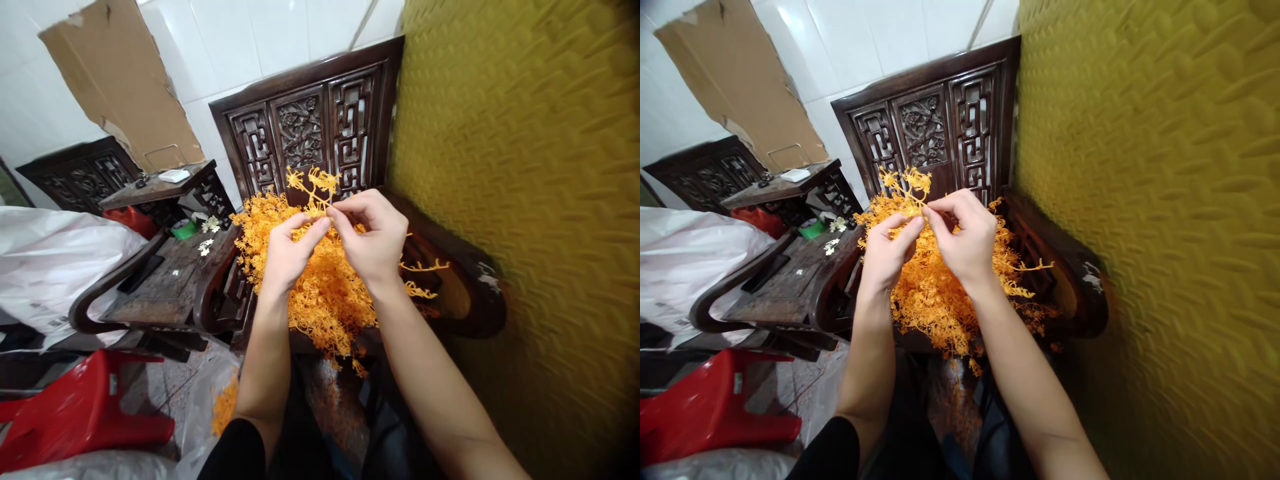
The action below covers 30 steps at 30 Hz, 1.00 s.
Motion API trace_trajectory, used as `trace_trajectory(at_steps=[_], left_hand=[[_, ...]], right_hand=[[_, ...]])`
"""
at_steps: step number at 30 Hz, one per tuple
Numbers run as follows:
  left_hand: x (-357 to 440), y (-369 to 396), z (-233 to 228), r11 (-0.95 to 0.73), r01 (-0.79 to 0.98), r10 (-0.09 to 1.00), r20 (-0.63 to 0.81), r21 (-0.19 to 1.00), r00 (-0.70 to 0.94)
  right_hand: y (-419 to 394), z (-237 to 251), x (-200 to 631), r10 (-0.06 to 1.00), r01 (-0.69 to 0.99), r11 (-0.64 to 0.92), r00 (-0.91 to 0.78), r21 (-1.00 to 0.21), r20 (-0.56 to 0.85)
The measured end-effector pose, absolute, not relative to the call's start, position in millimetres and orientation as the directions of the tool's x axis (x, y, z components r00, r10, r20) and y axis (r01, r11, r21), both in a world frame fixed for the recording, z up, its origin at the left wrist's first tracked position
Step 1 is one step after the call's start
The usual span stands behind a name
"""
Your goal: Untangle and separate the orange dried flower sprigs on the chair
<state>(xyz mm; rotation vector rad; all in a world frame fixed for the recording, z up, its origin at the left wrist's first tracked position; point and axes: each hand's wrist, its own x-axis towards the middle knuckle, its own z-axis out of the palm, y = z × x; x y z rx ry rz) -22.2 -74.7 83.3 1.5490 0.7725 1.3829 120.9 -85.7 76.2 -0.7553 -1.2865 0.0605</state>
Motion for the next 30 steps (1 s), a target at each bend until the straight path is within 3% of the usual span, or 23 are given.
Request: trace_trajectory(at_steps=[4,7,13,18,21,24,30], left_hand=[[-23.9,-77.0,85.2,-0.541,0.043,0.834,0.529,0.84,0.158],[-25.8,-78.2,87.6,-0.625,0.183,0.78,0.599,0.759,0.181],[-24.0,-88.2,95.3,-0.646,0.323,0.763,0.578,0.692,0.288],[-24.7,-107.6,101.7,-0.591,0.297,0.726,0.335,0.75,0.6],[-27.5,-104.2,99.0,-0.419,0.257,0.869,0.303,0.871,0.391],[-30.8,-91.1,94.6,-0.343,0.062,0.932,0.331,0.937,0.148],[-31.0,-79.8,91.4,-0.322,-0.219,0.924,0.356,0.921,0.139]], right_hand=[[-81.2,75.9,124.0,0.776,-0.122,0.624,0.21,-0.771,0.595],[-78.1,75.0,127.3,0.878,-0.3,0.47,0.065,-0.83,0.474],[-73.6,74.5,124.3,0.844,-0.273,0.535,0.214,-0.799,0.492],[-65.0,79.2,145.6,0.743,-0.354,0.629,0.538,-0.692,0.399],[-69.1,79.1,153.0,0.773,-0.243,0.597,0.429,-0.764,0.468],[-79.6,79.1,144.0,0.78,-0.04,0.603,0.242,-0.797,0.577],[-89.6,83.3,123.7,0.723,0.122,0.653,0.194,-0.747,0.663]])
